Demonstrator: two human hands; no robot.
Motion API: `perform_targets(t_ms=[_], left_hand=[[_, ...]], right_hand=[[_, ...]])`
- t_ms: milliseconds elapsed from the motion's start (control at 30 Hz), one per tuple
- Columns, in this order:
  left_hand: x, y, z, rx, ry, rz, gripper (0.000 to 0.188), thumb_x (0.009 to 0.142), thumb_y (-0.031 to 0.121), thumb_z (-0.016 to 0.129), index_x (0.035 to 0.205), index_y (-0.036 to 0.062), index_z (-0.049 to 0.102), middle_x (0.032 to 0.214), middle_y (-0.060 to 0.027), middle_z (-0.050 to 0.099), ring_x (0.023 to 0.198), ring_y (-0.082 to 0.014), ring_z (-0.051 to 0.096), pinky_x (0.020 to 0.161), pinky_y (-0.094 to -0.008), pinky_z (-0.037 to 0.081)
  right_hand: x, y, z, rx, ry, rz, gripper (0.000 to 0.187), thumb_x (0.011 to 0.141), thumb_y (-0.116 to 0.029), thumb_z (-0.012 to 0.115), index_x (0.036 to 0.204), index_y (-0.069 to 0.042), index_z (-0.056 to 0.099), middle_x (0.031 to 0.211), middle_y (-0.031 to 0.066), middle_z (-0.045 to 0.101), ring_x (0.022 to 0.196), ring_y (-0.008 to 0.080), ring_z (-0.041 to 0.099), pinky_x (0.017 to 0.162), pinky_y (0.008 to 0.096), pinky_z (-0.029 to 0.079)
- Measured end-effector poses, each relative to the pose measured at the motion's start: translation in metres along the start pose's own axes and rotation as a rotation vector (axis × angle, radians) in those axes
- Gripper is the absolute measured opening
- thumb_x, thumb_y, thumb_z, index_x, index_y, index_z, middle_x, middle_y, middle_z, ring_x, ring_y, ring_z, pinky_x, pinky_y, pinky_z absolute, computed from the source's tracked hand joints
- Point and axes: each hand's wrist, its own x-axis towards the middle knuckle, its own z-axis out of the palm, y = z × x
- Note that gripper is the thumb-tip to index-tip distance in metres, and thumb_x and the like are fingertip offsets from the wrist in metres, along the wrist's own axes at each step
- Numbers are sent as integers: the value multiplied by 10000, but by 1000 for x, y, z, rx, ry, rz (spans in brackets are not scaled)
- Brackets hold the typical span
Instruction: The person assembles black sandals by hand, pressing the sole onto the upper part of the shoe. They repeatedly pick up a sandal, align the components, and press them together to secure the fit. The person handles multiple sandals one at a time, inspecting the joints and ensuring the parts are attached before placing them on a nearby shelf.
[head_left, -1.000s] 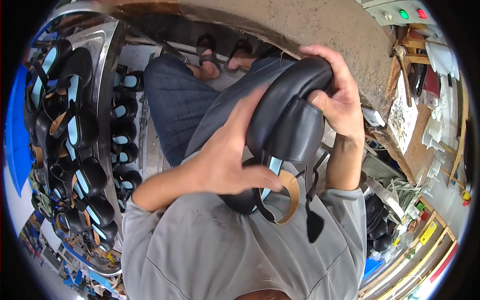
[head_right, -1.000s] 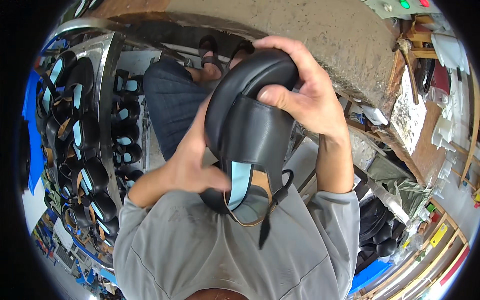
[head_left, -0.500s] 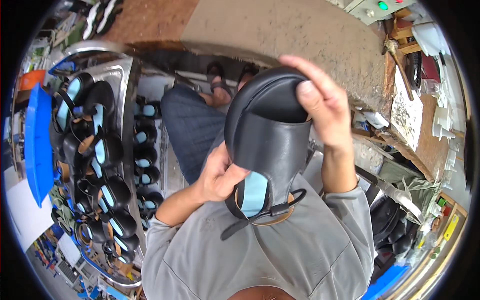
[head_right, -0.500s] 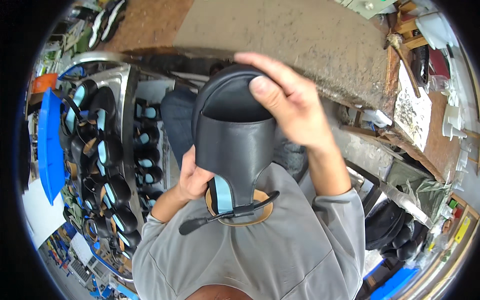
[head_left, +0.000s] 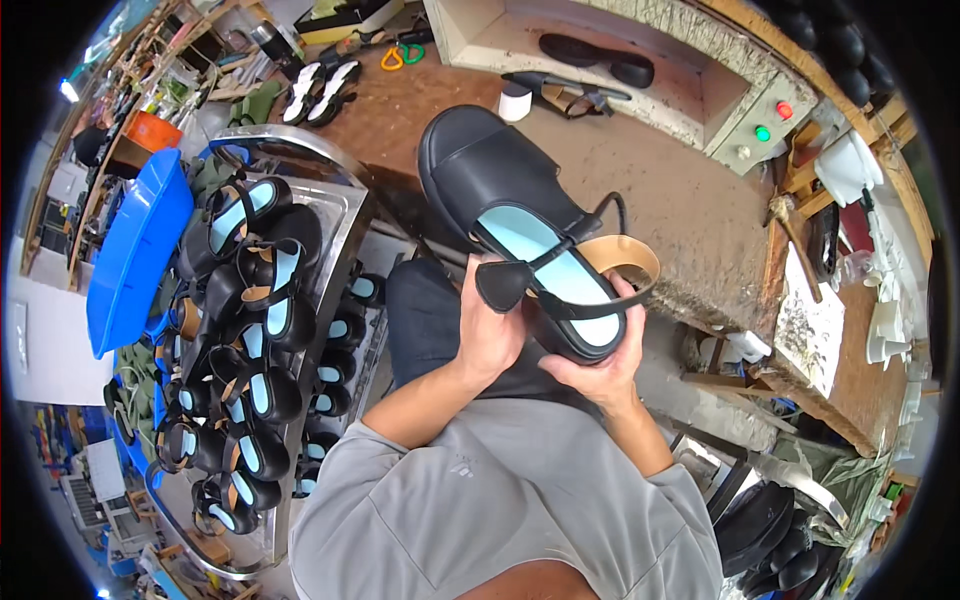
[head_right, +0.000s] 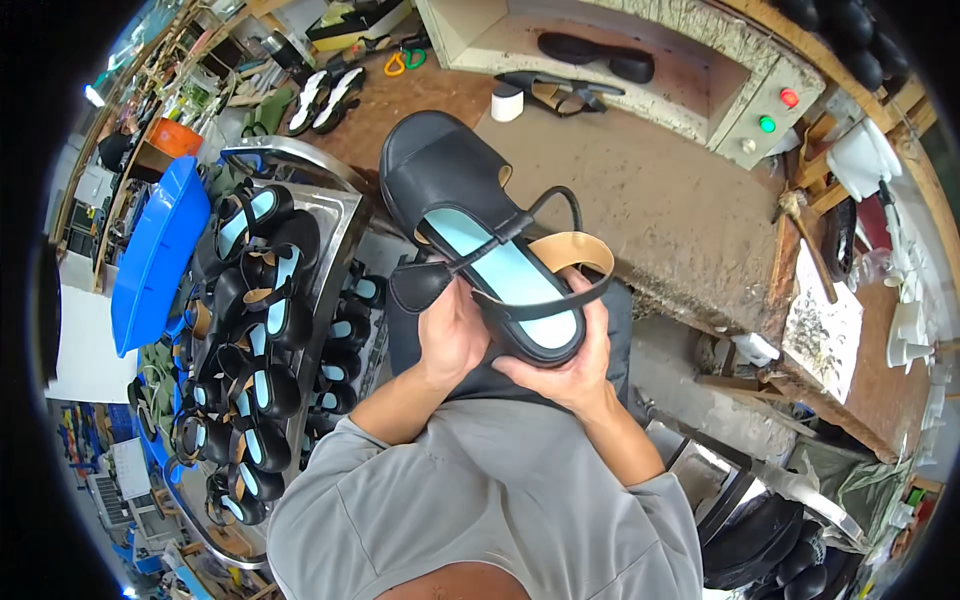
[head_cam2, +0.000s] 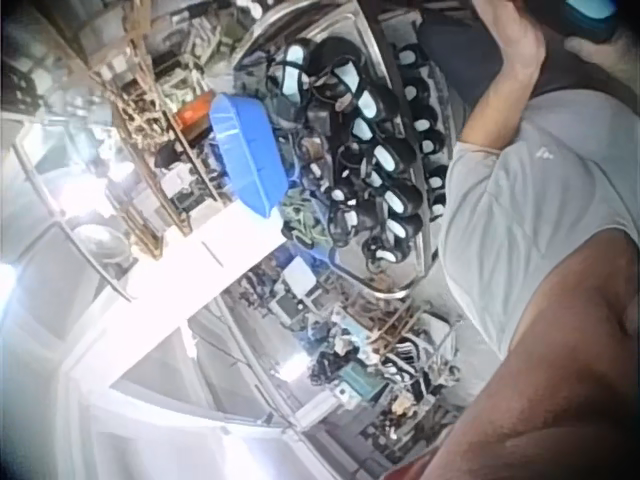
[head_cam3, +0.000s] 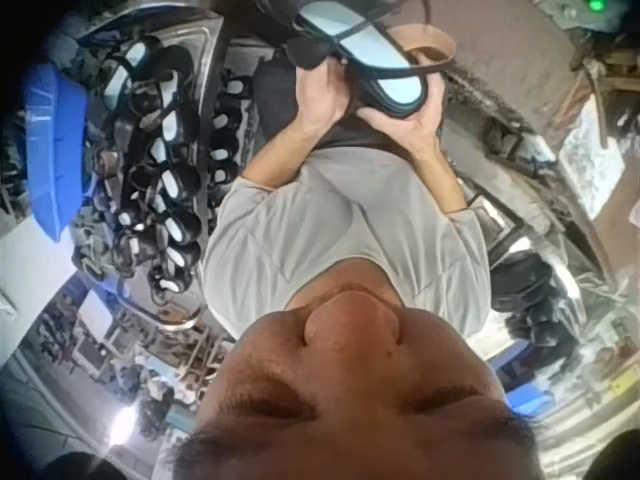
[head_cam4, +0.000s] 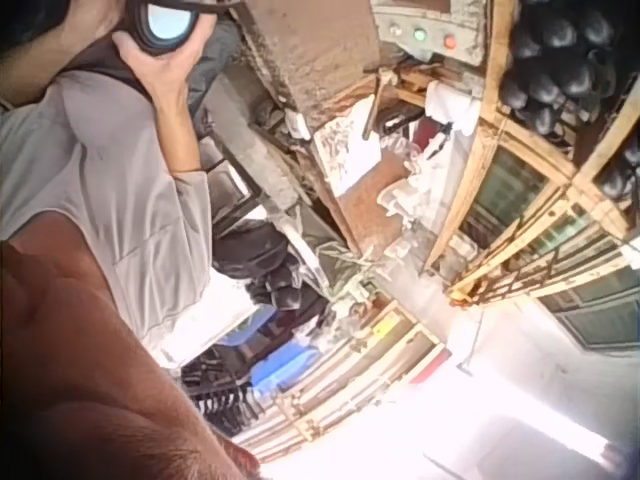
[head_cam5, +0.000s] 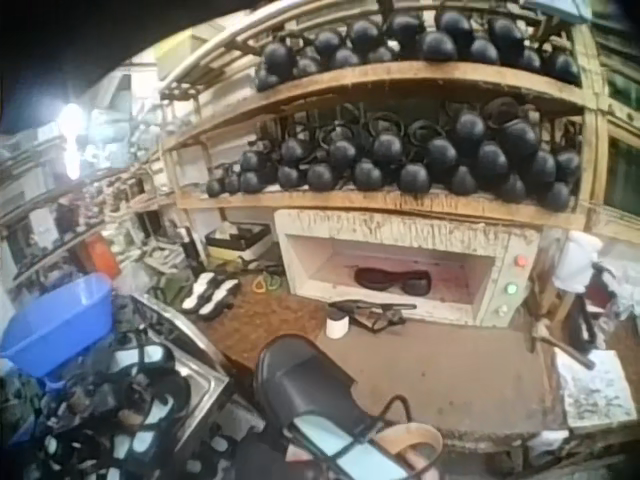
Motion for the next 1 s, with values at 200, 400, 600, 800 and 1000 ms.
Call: perform_targets(t_ms=[200, 400, 600, 800, 1000], left_hand=[[46, 76, 5, -134, -98, -8, 693, 943, 572, 328, 1406, 57, 295, 1386, -187, 395, 1292, -366, 376, 1027, -524, 360], [42, 78, 22, -12, -5, -44, 492, 851, 294, 513, 1274, 56, 431, 1227, -165, 510, 1158, -373, 506, 953, -504, 438], [45, 46, 15, -171, 64, -89, 436, 867, 331, 505, 1225, 81, 491, 1120, -128, 559, 1083, -327, 558, 916, -482, 470], [7, 3, 49, -117, -164, -207, 460, 963, 418, 426, 1222, 44, 495, 1172, -93, 566, 1145, -215, 499, 960, -375, 398], [-8, -14, 39, 99, -143, -318, 291, 920, 133, 464, 1182, 9, 485, 1082, -65, 560, 970, -134, 559, 858, -296, 461]], right_hand=[[-1, 11, -49, 121, -149, -70, 973, 564, -311, 866, 1301, 69, 357, 1212, 206, 516, 1117, 284, 534, 972, 375, 405], [-22, 1, -51, 32, 0, -3, 943, 527, -359, 883, 1247, 50, 432, 1171, 165, 524, 1087, 261, 531, 965, 379, 403], [-4, -21, -69, 200, -138, 152, 806, 635, -129, 841, 1298, 13, 404, 1234, 119, 492, 1151, 196, 474, 1012, 349, 358], [9, -39, -23, -478, 186, -163, 869, 610, -185, 845, 1309, 8, 367, 1312, 233, 389, 1181, 381, 425, 979, 444, 383], [-6, -29, -12, -483, 37, 0, 943, 633, -229, 822, 1370, -2, 280, 1362, 285, 299, 1214, 472, 377, 1009, 475, 369]])
